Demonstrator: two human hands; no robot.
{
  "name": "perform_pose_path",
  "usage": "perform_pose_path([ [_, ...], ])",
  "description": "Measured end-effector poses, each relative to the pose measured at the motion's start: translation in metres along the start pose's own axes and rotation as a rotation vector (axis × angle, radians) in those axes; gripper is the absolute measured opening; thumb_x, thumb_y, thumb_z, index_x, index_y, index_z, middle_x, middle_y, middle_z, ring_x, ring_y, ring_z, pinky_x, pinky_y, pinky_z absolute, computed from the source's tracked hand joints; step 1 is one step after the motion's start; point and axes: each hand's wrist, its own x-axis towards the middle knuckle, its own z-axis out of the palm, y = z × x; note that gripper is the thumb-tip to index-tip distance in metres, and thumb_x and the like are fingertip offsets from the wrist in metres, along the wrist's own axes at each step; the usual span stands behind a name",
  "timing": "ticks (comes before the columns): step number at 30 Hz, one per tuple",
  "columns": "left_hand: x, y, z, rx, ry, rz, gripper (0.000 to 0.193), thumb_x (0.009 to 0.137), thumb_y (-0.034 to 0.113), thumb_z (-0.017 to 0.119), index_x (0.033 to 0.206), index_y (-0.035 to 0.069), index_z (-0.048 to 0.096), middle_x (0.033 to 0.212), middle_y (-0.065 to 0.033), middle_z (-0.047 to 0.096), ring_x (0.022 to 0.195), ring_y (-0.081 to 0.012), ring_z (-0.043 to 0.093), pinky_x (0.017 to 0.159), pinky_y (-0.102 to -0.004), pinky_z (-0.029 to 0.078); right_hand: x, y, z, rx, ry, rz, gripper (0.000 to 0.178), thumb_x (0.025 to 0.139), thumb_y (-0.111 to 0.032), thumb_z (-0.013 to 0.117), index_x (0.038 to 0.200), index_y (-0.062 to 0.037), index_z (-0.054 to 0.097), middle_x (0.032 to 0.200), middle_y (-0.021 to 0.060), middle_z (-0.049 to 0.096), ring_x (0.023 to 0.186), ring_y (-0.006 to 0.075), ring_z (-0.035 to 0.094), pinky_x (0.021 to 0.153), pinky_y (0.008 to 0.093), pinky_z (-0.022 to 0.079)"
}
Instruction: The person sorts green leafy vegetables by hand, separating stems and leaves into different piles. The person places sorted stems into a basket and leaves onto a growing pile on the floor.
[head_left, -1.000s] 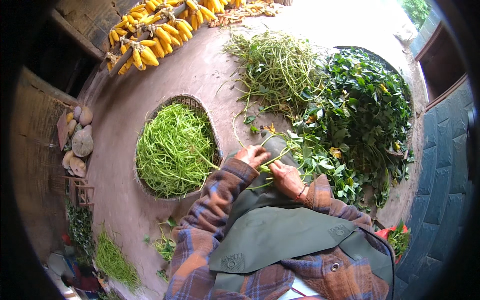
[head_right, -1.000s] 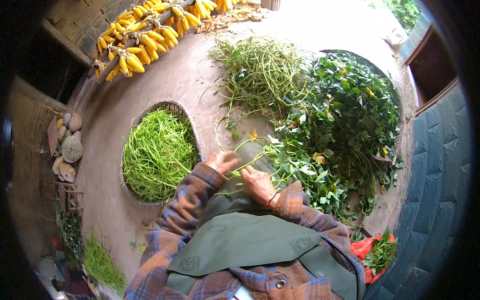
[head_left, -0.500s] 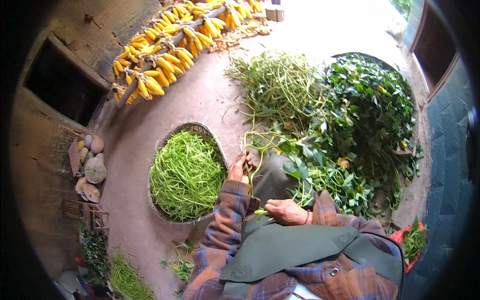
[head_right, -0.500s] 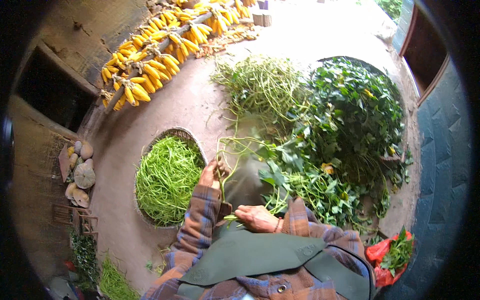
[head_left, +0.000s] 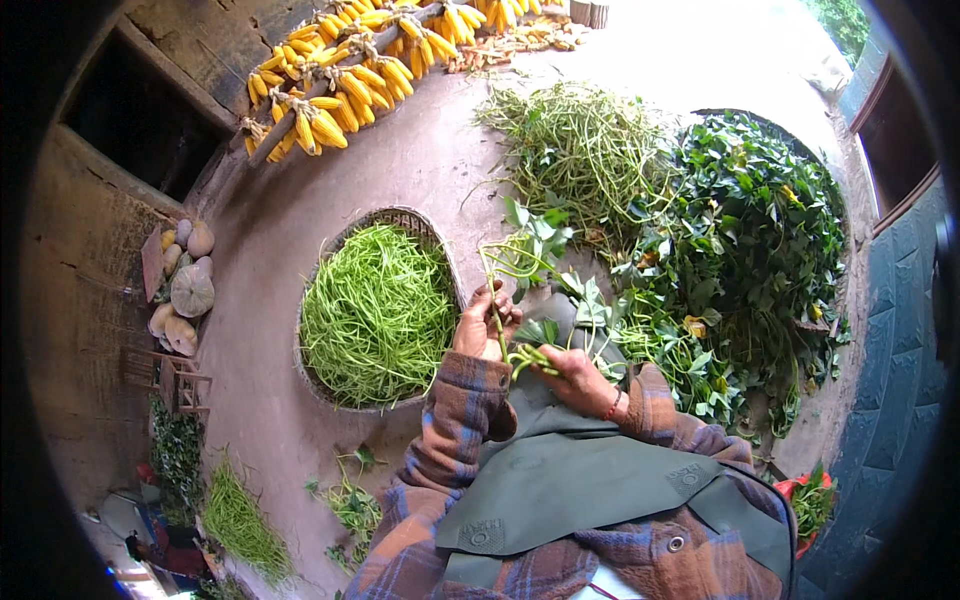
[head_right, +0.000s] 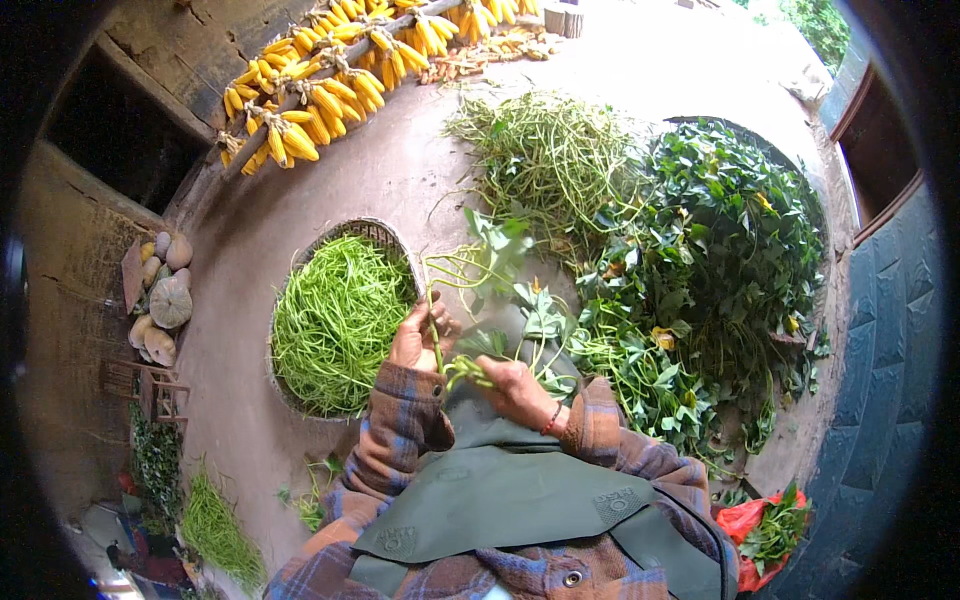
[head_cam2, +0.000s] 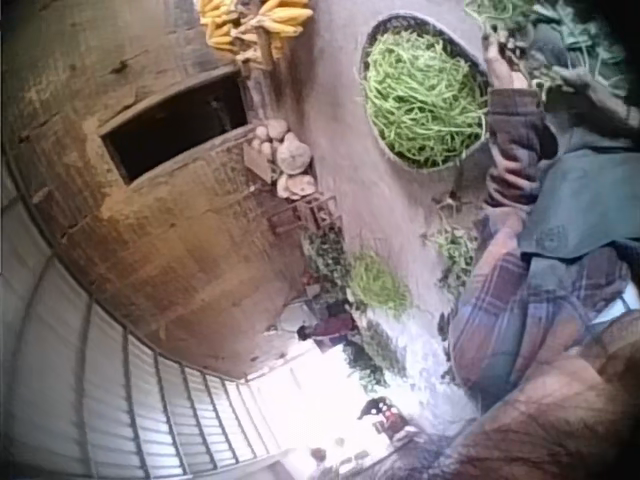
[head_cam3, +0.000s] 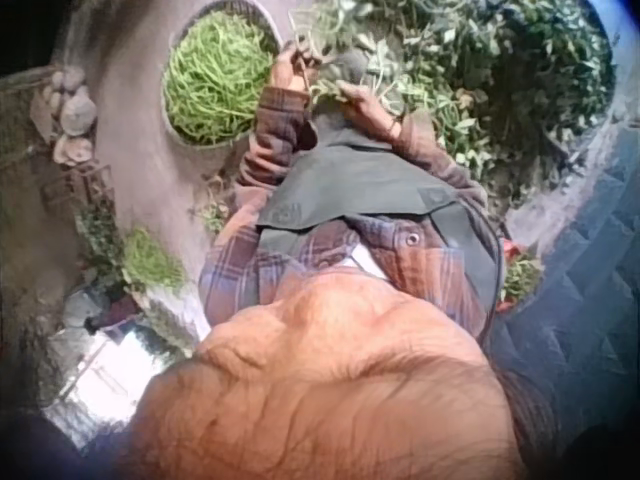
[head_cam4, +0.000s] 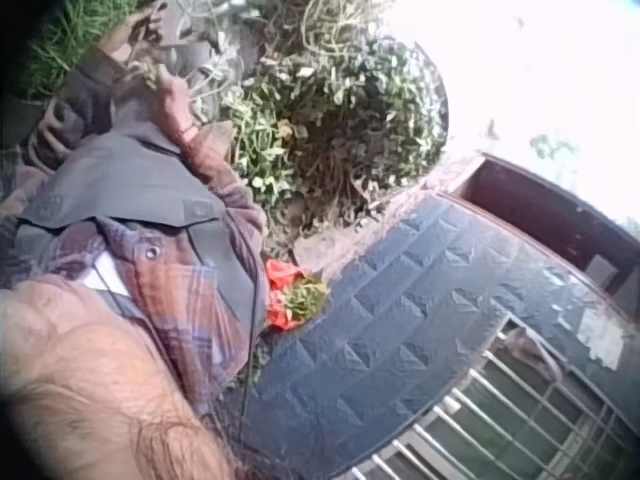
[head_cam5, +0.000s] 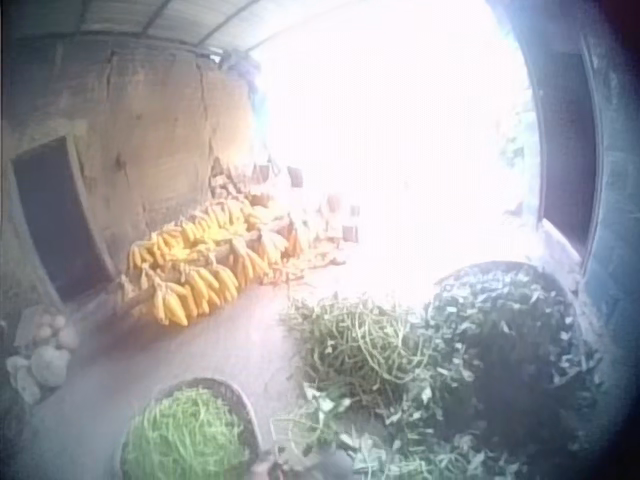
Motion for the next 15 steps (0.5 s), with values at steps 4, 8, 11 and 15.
perform_pose_path([
  [4, 0.017, 0.018, -0.02, -0.107, 0.106, 0.131, 0.017, 0.099, 0.017, 0.053, 0.108, 0.003, 0.056, 0.073, -0.0015, 0.051, 0.068, -0.0139, 0.049, 0.073, -0.0349, 0.048, -0.039, -0.01, 0.008, -0.142, -0.3, -0.003, 0.015, 0.08, 0.0, 0.063, 0.09, -0.0058, 0.053, 0.066, 0.0171, 0.052, 0.063, 0.035, 0.059, 0.055, 0.0412, 0.045],
  [8, 0.007, 0.033, -0.016, 0.132, 0.033, 0.028, 0.017, 0.101, 0.019, 0.051, 0.104, 0.004, 0.056, 0.074, -0.0014, 0.05, 0.069, -0.014, 0.05, 0.073, -0.0345, 0.048, -0.03, -0.026, -0.032, 0.018, -0.015, 0.068, 0.017, 0.088, -0.011, 0.07, 0.103, -0.0062, 0.064, 0.08, 0.0071, 0.066, 0.07, 0.0167, 0.063, 0.066, 0.0314, 0.051],
  [11, -0.025, 0.02, 0.015, 0.292, 0.042, -0.028, 0.015, 0.101, 0.018, 0.051, 0.104, 0.004, 0.056, 0.074, -0.0006, 0.048, 0.07, -0.0145, 0.049, 0.074, -0.0334, 0.05, 0.001, -0.021, -0.062, 0.046, 0.325, 0.066, 0.014, 0.086, -0.004, 0.069, 0.099, -0.002, 0.064, 0.077, 0.0072, 0.064, 0.068, 0.0125, 0.059, 0.062, 0.0283, 0.048],
  [15, -0.046, 0.001, 0.011, 0.257, -0.147, -0.128, 0.018, 0.1, 0.021, 0.053, 0.106, 0.005, 0.059, 0.072, -0.0013, 0.047, 0.07, -0.0163, 0.048, 0.075, -0.0348, 0.046, 0.041, -0.015, -0.064, -0.139, 0.421, -0.083, 0.018, 0.083, -0.003, 0.069, 0.1, -0.0018, 0.065, 0.092, 0.0133, 0.067, 0.081, 0.0232, 0.066, 0.071, 0.0338, 0.052],
])
